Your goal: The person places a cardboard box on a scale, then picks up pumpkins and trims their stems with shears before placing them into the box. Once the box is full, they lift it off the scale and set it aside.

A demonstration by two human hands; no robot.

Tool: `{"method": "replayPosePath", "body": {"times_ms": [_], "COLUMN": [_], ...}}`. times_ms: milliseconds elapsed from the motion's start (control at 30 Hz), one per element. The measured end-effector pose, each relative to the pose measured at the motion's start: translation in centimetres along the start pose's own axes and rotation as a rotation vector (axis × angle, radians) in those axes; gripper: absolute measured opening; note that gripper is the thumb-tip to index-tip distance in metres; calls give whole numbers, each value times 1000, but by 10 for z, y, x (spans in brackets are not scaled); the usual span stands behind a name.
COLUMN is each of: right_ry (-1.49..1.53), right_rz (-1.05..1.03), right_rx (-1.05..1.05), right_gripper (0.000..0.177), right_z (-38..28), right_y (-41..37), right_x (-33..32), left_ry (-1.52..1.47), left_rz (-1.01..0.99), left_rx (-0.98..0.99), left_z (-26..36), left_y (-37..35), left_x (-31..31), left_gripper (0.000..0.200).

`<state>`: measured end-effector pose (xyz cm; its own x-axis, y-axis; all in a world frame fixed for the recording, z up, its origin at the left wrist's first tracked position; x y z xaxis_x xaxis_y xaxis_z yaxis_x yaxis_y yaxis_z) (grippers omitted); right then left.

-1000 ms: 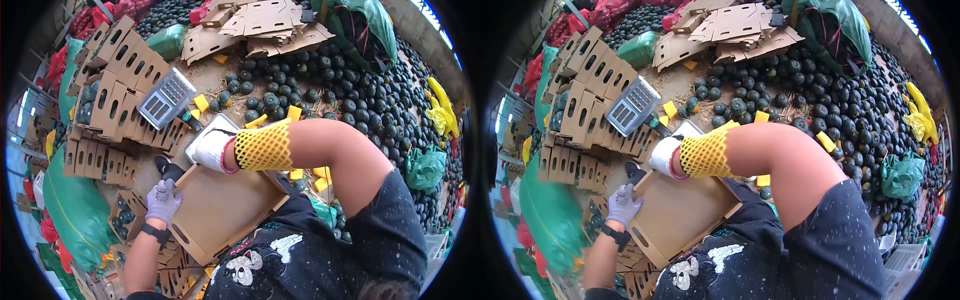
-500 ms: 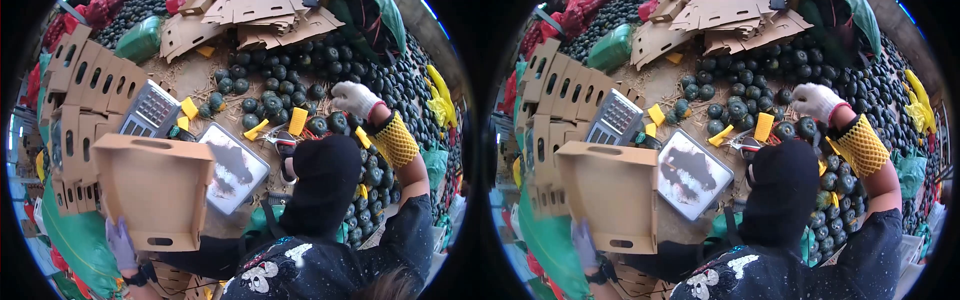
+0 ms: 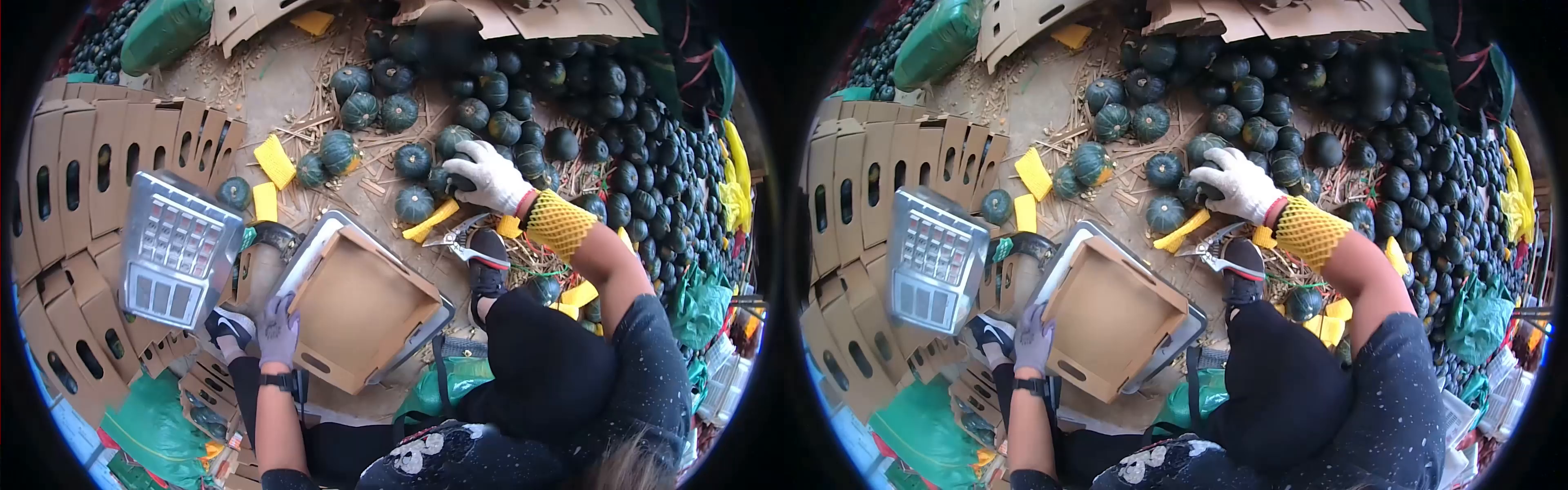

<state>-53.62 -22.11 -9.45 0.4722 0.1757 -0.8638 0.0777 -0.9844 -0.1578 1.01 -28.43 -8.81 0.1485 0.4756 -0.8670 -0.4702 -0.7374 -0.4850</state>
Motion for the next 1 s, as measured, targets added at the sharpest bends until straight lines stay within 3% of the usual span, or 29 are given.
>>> {"method": "replayPosePath", "body": {"times_ms": [67, 100, 167, 200, 233, 300, 333, 367, 400, 433, 500, 567, 667, 833, 900, 967, 1000], "right_ry": [285, 458, 1292, 1416, 1534, 1197, 1052, 1061, 830, 594, 358, 103, 151, 343, 1161, 1722, 1822], "right_rz": [92, 156, -45, -113, -180, -339, -576, -572, -303, -43, 96, 54, 34, -30, 136, 99, -47], "right_rx": [127, 209, 529, 441, 343, -509, -568, -566, -394, -218, 203, 418, 358, 393, 496, 384, 202], "right_gripper": [63, 63, 64, 62, 61, 50, 42, 42, 36, 32, 39, 49, 54, 59, 60, 59, 57], "right_z": [-1, -1, -29, -57, -77, -104, -102, -94, -80, -64, -21, 15, 25, 19, 1, -39, -66], "right_y": [-2, -5, -11, -18, -21, -14, -16, -11, 0, 9, 36, 55, 66, 62, 45, 22, 12], "right_x": [-7, -6, -13, -16, -20, -37, -51, -50, -49, -48, -36, 11, 31, 15, 10, 7, 1], "left_ry": [75, 80, -349, -346, -725, -1096, -1168, -1237, -1265, -1257, -1779, -1746, -1874, -1749, -1266, -1218, -1131], "left_rz": [85, 75, 215, 207, 217, 213, 293, 375, 358, 349, 176, 226, 80, 59, 96, 183, 291], "left_rx": [-35, -31, -79, -72, 37, 153, 57, -45, -190, -195, -262, -250, -263, -189, -277, -238, -217], "left_z": [31, 54, 105, 141, 181, 218, 222, 224, 228, 223, 206, 189, 184, 184, 185, 195, 202], "left_y": [-11, -13, -13, -14, -14, -10, -8, -8, -3, -4, -4, -2, 9, 37, 37, 26, 18], "left_x": [-36, -54, -85, -95, -102, -101, -97, -95, -100, -96, -65, -41, -38, -33, -38, -45, -54], "left_gripper": [71, 71, 87, 87, 86, 84, 84, 83, 72, 72, 65, 64, 63, 64, 63, 65, 66]}}
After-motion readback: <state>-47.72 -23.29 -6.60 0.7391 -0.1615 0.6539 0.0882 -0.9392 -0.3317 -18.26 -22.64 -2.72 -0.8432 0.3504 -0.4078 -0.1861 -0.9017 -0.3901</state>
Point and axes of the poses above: each hand's wrist, its own y-axis towards the middle knuckle, its own x-axis out of the palm, z = x × y, the point moved 3 cm from there along y, towards the middle knuckle, and after that the axes turned 5 degrees about -z, right-handed, at the moved point
